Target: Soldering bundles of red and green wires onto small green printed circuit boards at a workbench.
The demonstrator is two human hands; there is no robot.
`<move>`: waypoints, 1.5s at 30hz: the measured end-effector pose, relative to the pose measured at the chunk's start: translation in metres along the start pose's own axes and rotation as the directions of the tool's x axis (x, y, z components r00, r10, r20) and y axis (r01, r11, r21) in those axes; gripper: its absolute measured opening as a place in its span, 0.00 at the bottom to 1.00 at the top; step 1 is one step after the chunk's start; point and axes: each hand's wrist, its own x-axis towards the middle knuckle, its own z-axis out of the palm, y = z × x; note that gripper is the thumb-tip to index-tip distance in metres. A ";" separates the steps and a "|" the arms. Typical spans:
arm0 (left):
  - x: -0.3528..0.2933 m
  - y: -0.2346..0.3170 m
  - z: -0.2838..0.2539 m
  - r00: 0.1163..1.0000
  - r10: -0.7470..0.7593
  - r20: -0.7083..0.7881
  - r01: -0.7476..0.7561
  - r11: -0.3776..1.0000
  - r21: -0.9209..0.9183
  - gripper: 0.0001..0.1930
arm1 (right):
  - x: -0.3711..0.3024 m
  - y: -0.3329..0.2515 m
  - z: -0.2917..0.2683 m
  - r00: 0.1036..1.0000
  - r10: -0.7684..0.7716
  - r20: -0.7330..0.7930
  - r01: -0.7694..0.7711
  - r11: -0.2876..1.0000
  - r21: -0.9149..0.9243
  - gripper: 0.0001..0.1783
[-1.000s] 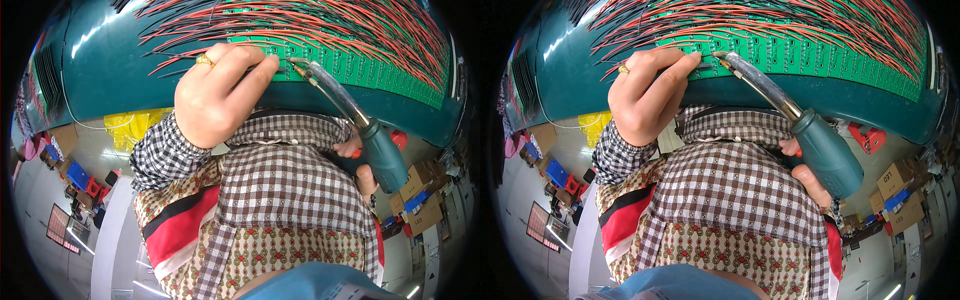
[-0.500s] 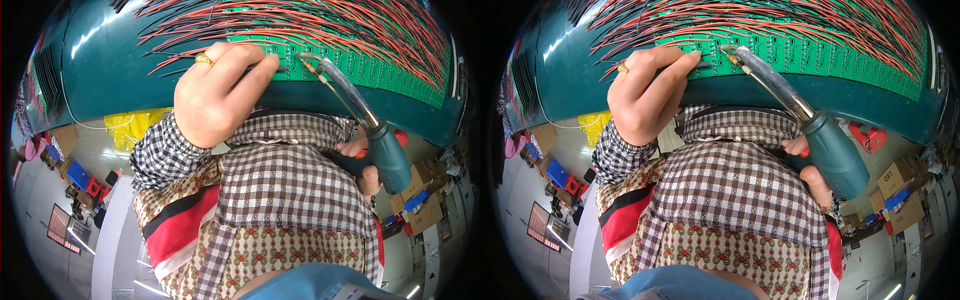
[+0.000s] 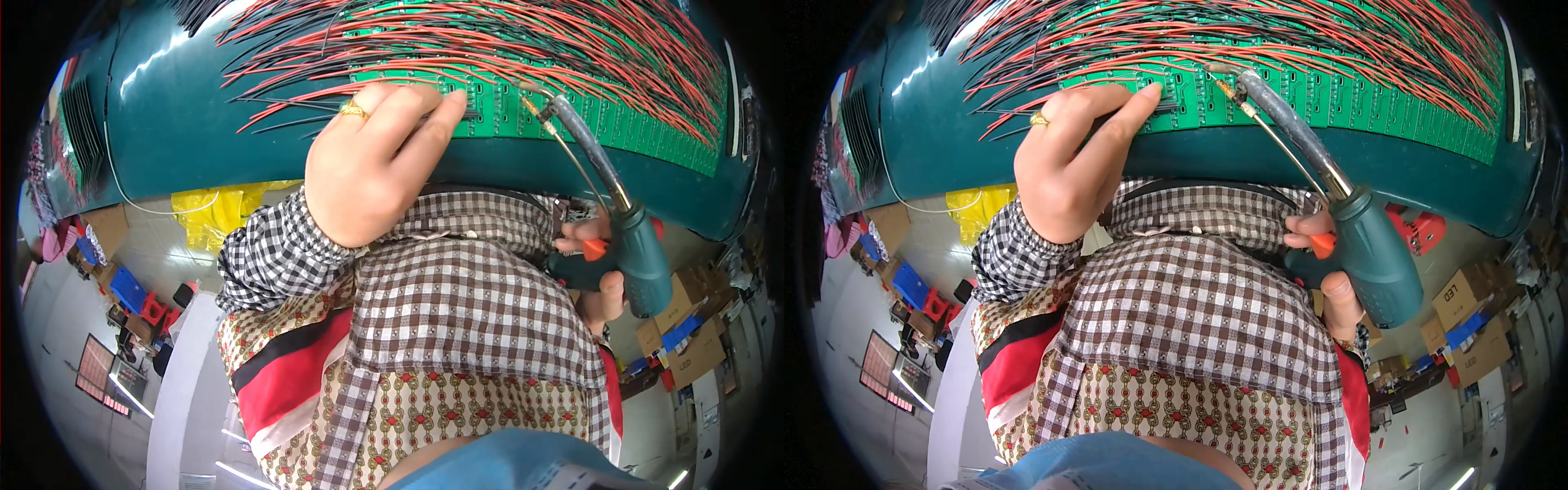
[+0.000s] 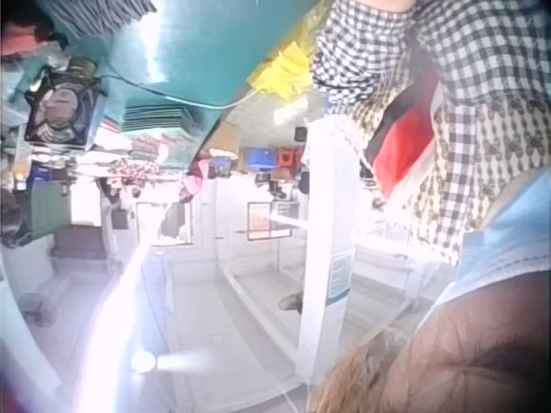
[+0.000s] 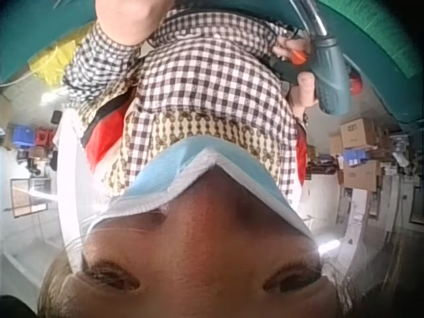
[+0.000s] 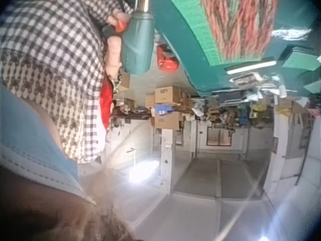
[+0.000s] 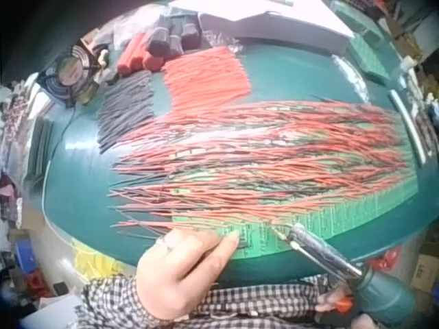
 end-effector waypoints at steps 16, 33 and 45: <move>0.000 -0.005 -0.002 1.000 0.014 0.015 -0.013 0.998 -0.058 0.19 | -0.001 -0.002 0.000 0.988 0.030 0.152 -0.026 0.999 -0.032 0.36; 0.002 -0.006 -0.007 1.000 0.010 0.017 -0.009 0.998 -0.070 0.19 | -0.001 0.008 0.001 0.992 -0.048 0.115 0.065 0.987 -0.150 0.39; 0.003 -0.004 -0.004 1.000 0.009 0.029 -0.007 0.997 -0.077 0.19 | 0.003 -0.001 0.006 0.992 -0.032 0.123 0.052 0.985 -0.166 0.42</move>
